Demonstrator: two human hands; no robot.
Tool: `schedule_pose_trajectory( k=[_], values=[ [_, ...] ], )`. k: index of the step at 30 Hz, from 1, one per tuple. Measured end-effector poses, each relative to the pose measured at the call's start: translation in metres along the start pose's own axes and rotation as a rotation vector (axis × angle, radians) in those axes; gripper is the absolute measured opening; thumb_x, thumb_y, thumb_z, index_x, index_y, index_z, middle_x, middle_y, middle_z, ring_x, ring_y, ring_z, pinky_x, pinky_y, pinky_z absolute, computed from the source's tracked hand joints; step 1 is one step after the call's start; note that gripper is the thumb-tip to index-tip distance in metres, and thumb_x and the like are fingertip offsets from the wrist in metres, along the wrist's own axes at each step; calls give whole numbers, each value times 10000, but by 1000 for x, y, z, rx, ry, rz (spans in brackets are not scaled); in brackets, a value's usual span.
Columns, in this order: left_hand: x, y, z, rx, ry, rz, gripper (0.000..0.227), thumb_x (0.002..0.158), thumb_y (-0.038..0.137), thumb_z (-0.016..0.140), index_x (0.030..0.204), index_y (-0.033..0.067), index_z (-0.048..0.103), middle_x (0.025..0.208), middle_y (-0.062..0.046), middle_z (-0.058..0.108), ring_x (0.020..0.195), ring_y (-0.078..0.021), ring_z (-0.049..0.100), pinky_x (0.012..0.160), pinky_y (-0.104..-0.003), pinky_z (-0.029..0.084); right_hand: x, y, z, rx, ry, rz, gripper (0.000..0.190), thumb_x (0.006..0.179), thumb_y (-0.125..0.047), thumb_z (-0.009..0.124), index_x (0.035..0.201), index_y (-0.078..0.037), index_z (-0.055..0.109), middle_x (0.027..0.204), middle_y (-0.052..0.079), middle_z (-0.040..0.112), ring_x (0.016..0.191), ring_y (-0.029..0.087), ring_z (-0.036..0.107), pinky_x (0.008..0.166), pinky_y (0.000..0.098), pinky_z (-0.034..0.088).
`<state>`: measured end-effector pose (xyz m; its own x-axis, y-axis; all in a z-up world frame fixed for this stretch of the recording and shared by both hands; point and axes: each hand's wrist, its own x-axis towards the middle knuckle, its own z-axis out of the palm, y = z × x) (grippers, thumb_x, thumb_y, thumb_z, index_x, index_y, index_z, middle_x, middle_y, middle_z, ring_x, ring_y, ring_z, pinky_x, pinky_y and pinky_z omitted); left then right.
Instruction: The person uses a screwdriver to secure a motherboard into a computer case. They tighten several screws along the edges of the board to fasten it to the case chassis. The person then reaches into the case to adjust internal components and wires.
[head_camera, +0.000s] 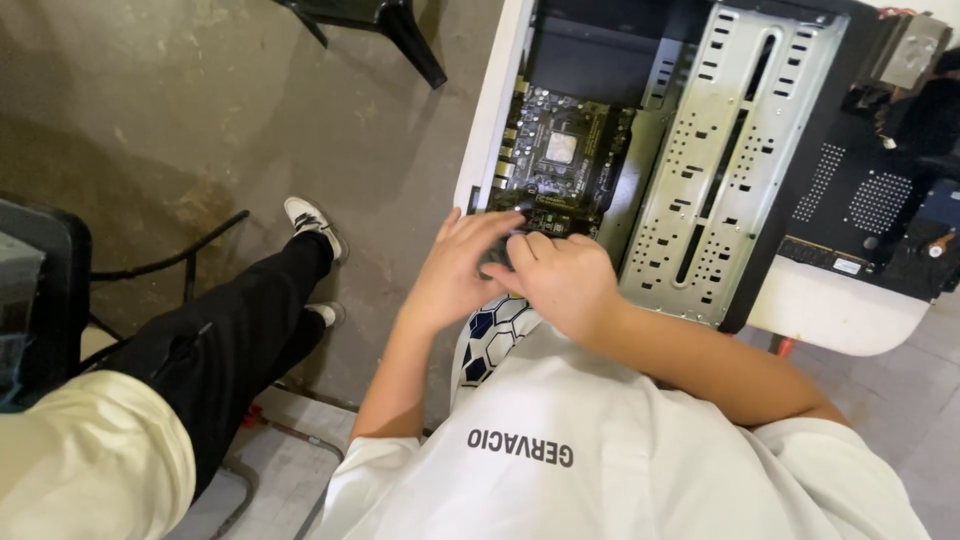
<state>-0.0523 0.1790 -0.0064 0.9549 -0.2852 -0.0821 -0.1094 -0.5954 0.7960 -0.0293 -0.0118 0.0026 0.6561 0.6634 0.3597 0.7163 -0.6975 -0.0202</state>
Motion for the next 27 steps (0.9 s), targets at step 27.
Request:
schedule_pose_trajectory(
  k=[27],
  values=[
    [-5, 44, -30, -61, -48, 29, 616, 926, -6, 649, 1508, 18, 448, 1480, -231, 558, 1376, -418, 512, 1171, -731, 133, 12, 7, -15, 238, -122, -91, 207, 966, -205, 660, 1121, -68, 659, 872, 51, 678, 824, 233, 708, 801, 360, 566]
  ],
)
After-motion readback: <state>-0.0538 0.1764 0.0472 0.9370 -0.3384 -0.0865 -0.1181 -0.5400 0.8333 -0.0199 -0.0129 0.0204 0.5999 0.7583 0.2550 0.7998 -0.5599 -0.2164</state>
